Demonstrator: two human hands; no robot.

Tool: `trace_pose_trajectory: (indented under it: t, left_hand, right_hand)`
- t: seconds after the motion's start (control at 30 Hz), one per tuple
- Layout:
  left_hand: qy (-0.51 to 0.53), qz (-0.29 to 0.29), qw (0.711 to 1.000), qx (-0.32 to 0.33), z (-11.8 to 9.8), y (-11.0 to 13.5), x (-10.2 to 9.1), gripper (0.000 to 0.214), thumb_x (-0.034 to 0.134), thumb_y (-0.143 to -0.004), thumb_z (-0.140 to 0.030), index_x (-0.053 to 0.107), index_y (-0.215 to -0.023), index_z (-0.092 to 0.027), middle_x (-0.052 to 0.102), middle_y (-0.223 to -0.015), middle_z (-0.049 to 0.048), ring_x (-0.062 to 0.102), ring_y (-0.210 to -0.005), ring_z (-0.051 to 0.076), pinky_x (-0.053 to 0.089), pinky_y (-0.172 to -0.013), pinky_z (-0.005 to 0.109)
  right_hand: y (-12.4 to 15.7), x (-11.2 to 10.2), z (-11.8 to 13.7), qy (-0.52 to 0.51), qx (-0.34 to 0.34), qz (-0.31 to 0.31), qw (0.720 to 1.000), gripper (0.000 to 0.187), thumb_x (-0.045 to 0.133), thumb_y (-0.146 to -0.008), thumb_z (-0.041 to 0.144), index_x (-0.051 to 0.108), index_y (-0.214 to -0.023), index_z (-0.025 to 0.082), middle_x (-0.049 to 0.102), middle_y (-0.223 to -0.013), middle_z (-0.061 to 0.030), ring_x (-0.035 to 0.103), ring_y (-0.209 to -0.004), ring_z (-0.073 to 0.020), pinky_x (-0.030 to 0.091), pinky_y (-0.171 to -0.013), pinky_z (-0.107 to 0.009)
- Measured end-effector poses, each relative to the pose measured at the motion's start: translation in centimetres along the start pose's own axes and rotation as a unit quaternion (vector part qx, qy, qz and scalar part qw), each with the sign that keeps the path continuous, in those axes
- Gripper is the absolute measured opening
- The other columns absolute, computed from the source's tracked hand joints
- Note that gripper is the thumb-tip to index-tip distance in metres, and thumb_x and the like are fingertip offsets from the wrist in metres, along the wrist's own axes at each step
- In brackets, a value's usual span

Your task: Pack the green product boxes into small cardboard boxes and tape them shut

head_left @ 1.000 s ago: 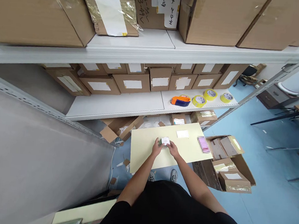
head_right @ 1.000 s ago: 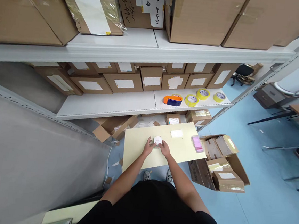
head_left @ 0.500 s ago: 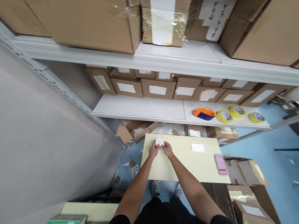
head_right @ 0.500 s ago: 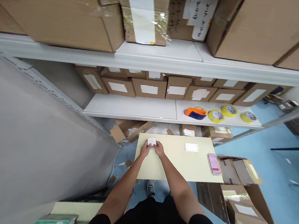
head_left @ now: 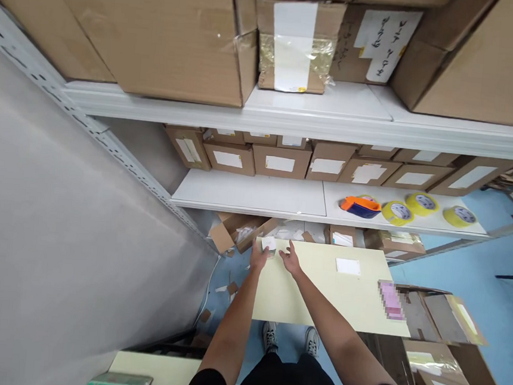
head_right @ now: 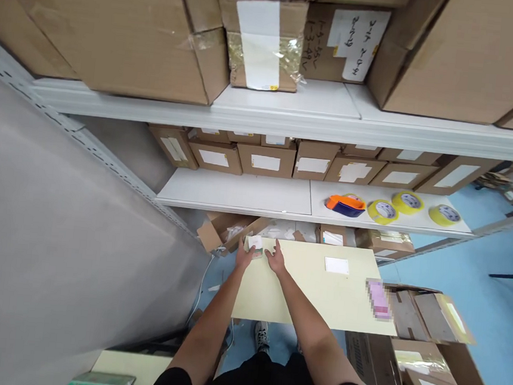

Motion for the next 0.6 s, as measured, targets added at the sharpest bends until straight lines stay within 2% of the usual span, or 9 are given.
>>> trace_pose_trajectory:
  t: [0.03,0.1,0.2,0.27,0.33,0.4,0.47,0.53,0.6]
  left_hand:
    - [-0.010,-0.037,0.999,-0.037,0.2,0.3,-0.8,0.090,0.070,-0.091,-0.043,0.025,-0.164,-0.015,0.052,-0.158,0.0211,0.050,-0.146,0.035,0.041,-0.118,0.039]
    - [-0.024,-0.076,0.995,-0.055,-0.1,0.9,-1.9,0.097,0.073,-0.088,-0.043,0.022,-0.165,-0.014,0.044,-0.164,0.0220,0.043,-0.151,0.036,0.038,-0.121,0.041]
    - [-0.023,-0.116,0.992,-0.043,-1.7,1.9,-2.9,0.086,0.058,-0.097,-0.050,0.019,-0.167,-0.017,0.042,-0.166,0.0200,0.038,-0.155,0.036,0.035,-0.124,0.047]
    - [-0.024,-0.174,0.984,-0.025,-3.6,2.7,-3.2,0.083,0.052,-0.099,-0.055,0.024,-0.166,-0.016,0.042,-0.165,0.0215,0.037,-0.155,0.038,0.035,-0.124,0.051]
    - [-0.028,-0.198,0.980,0.020,-6.7,3.7,-2.4,0.078,0.048,-0.100,-0.056,0.031,-0.165,-0.017,0.043,-0.165,0.0206,0.037,-0.155,0.038,0.035,-0.125,0.050]
    - [-0.012,-0.167,0.984,0.064,-10.3,4.8,-0.3,0.071,0.044,-0.102,-0.054,0.034,-0.164,-0.020,0.050,-0.160,0.0171,0.046,-0.150,0.033,0.041,-0.121,0.045]
    - [0.032,-0.096,0.990,0.098,-14.2,6.3,3.0,0.067,0.043,-0.104,-0.052,0.033,-0.165,-0.026,0.065,-0.144,0.0126,0.062,-0.135,0.027,0.051,-0.111,0.039]
    - [0.088,-0.025,0.984,0.151,-18.2,8.4,6.7,0.067,0.048,-0.102,-0.050,0.034,-0.164,-0.028,0.075,-0.123,0.0088,0.072,-0.114,0.023,0.056,-0.101,0.036]
    - [0.148,0.041,0.970,0.188,-21.5,10.6,10.2,0.070,0.058,-0.098,-0.049,0.042,-0.160,-0.023,0.076,-0.109,0.0079,0.074,-0.099,0.022,0.058,-0.093,0.036]
  right_hand:
    - [0.3,-1.4,0.2,-0.002,-0.013,-0.011,1.000,0.078,0.071,-0.081,0.049,0.049,-0.154,0.029,0.069,-0.133,-0.0136,0.074,-0.108,-0.0300,0.060,-0.090,-0.043]
    - [0.9,-5.3,0.9,-0.005,-0.050,-0.036,0.998,0.080,0.067,-0.083,0.046,0.044,-0.158,0.029,0.066,-0.140,-0.0140,0.071,-0.116,-0.0308,0.060,-0.092,-0.044]
    - [1.5,-12.9,2.6,0.012,-0.117,-0.098,0.988,0.081,0.060,-0.084,0.036,0.036,-0.162,0.029,0.060,-0.147,-0.0137,0.066,-0.124,-0.0311,0.060,-0.092,-0.045]
    - [1.5,-18.6,4.3,0.037,-0.162,-0.160,0.973,0.082,0.056,-0.084,0.030,0.033,-0.163,0.027,0.056,-0.151,-0.0145,0.062,-0.129,-0.0313,0.059,-0.096,-0.047]
    - [1.1,-23.8,6.5,0.079,-0.217,-0.222,0.947,0.081,0.054,-0.084,0.028,0.033,-0.163,0.024,0.052,-0.155,-0.0153,0.054,-0.139,-0.0326,0.055,-0.106,-0.052]
    - [0.2,-28.2,9.3,0.131,-0.266,-0.269,0.916,0.077,0.054,-0.086,0.028,0.038,-0.160,0.020,0.047,-0.159,-0.0158,0.043,-0.148,-0.0344,0.043,-0.119,-0.058]
    - [-1.4,-31.6,12.4,0.180,-0.296,-0.286,0.893,0.070,0.054,-0.087,0.029,0.045,-0.156,0.016,0.040,-0.164,-0.0170,0.036,-0.153,-0.0358,0.034,-0.125,-0.058]
    - [-3.4,-33.8,15.2,0.225,-0.310,-0.269,0.884,0.070,0.054,-0.088,0.027,0.045,-0.155,0.013,0.039,-0.165,-0.0177,0.032,-0.155,-0.0352,0.032,-0.126,-0.056]
    - [-5.4,-35.0,17.3,0.284,-0.288,-0.219,0.888,0.068,0.053,-0.089,0.025,0.045,-0.155,0.008,0.046,-0.160,-0.0203,0.038,-0.151,-0.0344,0.034,-0.125,-0.052]
Point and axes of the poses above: each hand's wrist, its own y-axis away from the middle knuckle, its own x-axis out of the palm, z = x × y, the point moved 5 cm from there along -y, towards the middle knuckle
